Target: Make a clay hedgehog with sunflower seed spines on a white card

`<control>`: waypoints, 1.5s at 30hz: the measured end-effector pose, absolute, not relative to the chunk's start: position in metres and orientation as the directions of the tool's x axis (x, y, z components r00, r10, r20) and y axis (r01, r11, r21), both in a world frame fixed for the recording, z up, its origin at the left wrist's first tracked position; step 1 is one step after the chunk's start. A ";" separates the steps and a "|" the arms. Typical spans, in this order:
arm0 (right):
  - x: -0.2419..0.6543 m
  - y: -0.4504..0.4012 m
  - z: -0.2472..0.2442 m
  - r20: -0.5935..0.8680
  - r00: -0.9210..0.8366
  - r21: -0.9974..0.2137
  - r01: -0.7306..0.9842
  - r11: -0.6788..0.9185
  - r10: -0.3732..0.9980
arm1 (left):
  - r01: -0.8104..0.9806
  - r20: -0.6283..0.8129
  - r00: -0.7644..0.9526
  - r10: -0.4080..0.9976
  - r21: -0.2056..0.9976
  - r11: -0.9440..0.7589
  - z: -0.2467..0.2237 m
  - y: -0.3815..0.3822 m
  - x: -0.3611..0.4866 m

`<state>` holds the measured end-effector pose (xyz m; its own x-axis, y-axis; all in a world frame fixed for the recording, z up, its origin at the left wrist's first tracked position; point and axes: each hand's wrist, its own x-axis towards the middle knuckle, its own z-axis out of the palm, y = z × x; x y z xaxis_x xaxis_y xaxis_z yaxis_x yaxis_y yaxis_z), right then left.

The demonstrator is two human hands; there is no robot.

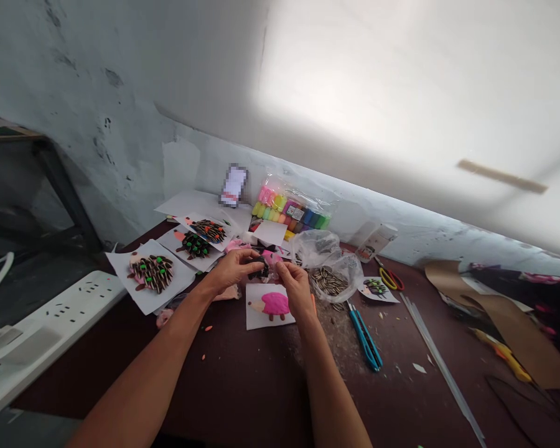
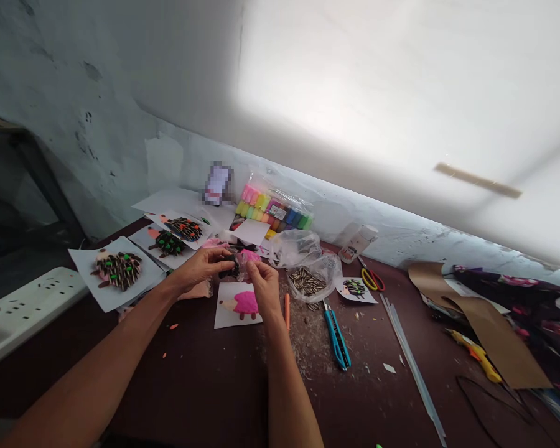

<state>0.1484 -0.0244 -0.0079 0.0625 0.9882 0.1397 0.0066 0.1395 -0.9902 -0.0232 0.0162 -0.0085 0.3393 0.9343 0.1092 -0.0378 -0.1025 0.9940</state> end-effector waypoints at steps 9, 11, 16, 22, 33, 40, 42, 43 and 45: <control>0.147 -0.027 -0.003 0.044 -0.014 -0.989 -0.140 0.042 0.999 | -0.081 -0.023 0.436 0.899 0.995 0.065 -0.001 0.010 -0.025; 0.147 -0.027 -0.003 0.038 -0.015 -0.990 -0.134 0.036 0.999 | -0.075 0.000 0.427 0.904 0.997 0.035 -0.001 0.011 -0.025; 0.146 -0.027 -0.003 0.005 0.002 -0.992 -0.125 0.005 1.000 | -0.061 0.026 0.403 0.915 0.998 -0.001 0.001 0.012 -0.025; 0.145 -0.027 -0.005 0.012 0.011 -0.996 -0.094 0.013 1.000 | -0.016 -0.013 0.393 0.919 1.000 0.021 0.006 0.008 -0.024; 0.144 -0.024 -0.013 0.077 0.119 -0.995 -0.047 0.083 0.990 | -0.092 -0.007 0.453 0.891 0.994 0.055 0.006 0.010 -0.026; 0.144 -0.022 -0.014 0.181 0.115 -0.983 0.060 0.175 0.977 | -0.092 -0.053 0.392 0.918 0.991 0.096 0.007 0.009 -0.024; 0.145 -0.022 -0.015 0.149 0.109 -0.988 0.062 0.143 0.983 | -0.092 -0.055 0.374 0.926 0.991 0.096 0.007 0.009 -0.023; 0.145 -0.022 -0.015 0.136 0.101 -0.989 0.063 0.130 0.986 | -0.092 -0.053 0.370 0.928 0.991 0.094 0.007 0.008 -0.022; 0.146 -0.023 -0.014 0.123 0.079 -0.991 0.060 0.118 0.989 | -0.087 -0.054 0.366 0.929 0.992 0.092 0.007 0.007 -0.020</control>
